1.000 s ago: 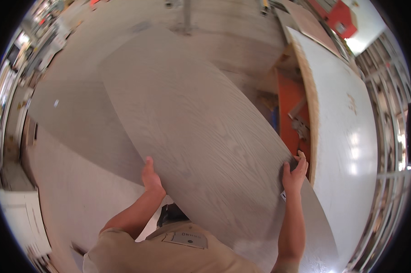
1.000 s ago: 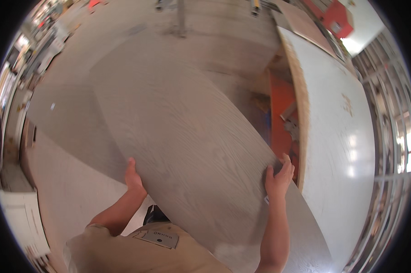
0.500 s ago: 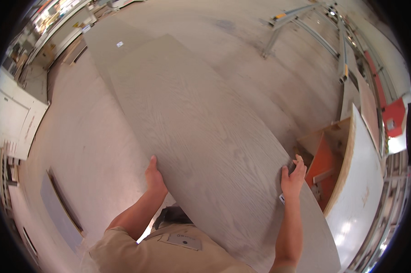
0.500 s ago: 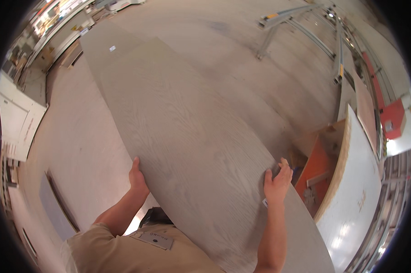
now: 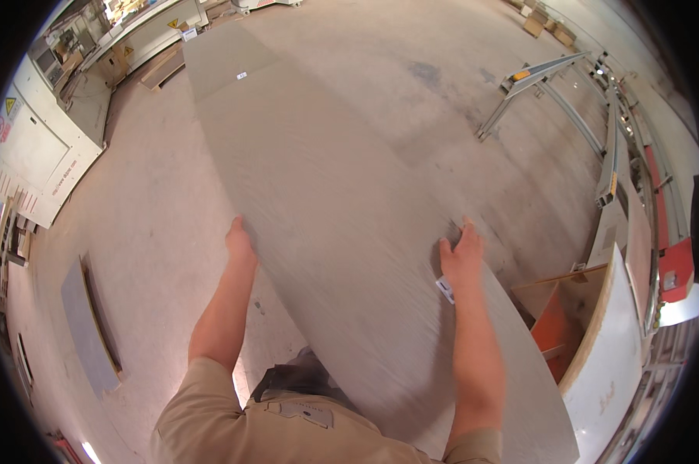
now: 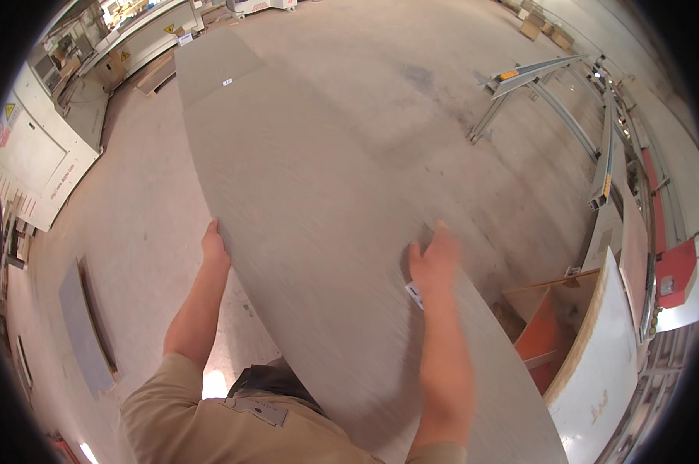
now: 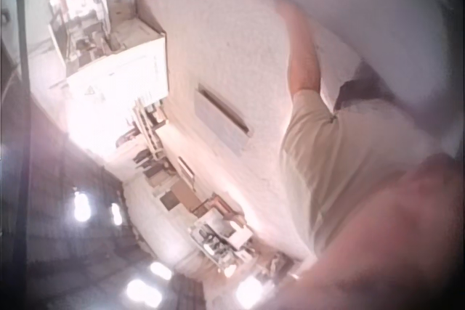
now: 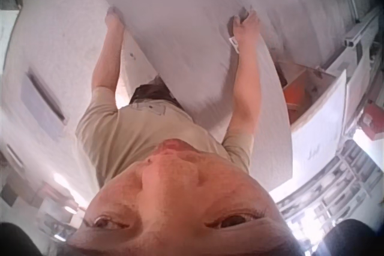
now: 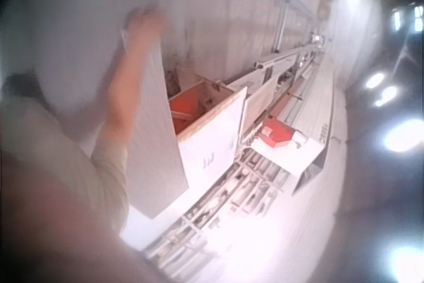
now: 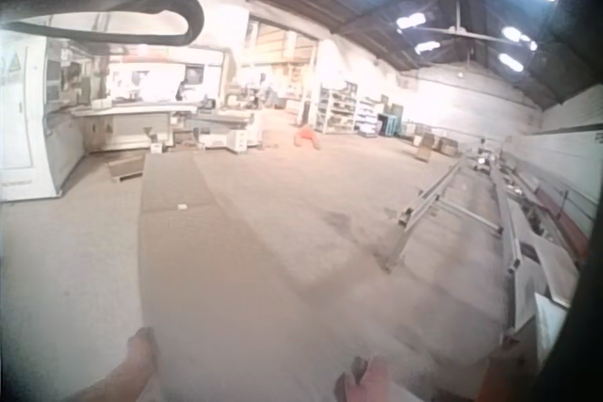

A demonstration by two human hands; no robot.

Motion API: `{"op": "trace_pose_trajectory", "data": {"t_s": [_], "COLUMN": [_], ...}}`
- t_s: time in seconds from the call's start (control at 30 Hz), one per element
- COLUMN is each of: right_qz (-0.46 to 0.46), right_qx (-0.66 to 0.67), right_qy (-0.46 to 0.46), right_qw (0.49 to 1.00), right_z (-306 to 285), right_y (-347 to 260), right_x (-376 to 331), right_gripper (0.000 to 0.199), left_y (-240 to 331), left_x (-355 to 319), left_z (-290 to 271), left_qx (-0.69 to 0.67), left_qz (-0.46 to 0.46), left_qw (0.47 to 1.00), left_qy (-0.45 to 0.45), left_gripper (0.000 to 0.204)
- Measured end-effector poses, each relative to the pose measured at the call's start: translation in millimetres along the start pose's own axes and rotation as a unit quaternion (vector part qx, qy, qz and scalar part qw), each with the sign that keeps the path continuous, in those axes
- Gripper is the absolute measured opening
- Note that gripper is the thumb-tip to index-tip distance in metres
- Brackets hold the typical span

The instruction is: The person repeatedly picks up large flat boards from a workbench and places them onto a growing stack on the floor. The person handles each board one at a time, moving from the bench to the stack and back.

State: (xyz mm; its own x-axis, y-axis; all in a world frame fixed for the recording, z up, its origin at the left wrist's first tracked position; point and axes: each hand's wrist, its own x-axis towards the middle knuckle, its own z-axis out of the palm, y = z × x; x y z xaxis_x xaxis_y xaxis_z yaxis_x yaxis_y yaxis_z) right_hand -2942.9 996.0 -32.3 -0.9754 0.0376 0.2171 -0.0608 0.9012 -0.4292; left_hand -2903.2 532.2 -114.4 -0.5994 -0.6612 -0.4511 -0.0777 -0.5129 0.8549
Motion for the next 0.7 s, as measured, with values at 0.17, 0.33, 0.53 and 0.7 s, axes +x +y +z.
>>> {"op": "trace_pose_trajectory", "data": {"t_s": [0.17,0.33,0.53,0.7], "right_qz": [-0.039,-0.075,0.107,0.396], "right_qx": [0.002,-0.013,-0.186,-0.349], "right_qy": [-0.026,0.079,0.111,0.158], "right_qw": [0.999,0.994,0.97,0.835], "right_z": [5,-39,-183,-306], "right_y": [-12,35,196,344], "right_x": [1,-72,-273,-497], "right_gripper": [0.061,0.062,0.056,0.044], "left_y": [29,30,-48,-84], "left_x": [24,-23,-184,-290], "left_z": [-5,-34,-58,-81], "left_qx": [0.199,0.22,0.088,0.179], "left_qz": [-0.067,-0.151,-0.247,-0.342], "left_qw": [0.976,0.954,0.948,0.878], "left_qy": [-0.049,-0.138,-0.179,-0.284], "left_gripper": [0.047,0.045,0.053,0.055]}}
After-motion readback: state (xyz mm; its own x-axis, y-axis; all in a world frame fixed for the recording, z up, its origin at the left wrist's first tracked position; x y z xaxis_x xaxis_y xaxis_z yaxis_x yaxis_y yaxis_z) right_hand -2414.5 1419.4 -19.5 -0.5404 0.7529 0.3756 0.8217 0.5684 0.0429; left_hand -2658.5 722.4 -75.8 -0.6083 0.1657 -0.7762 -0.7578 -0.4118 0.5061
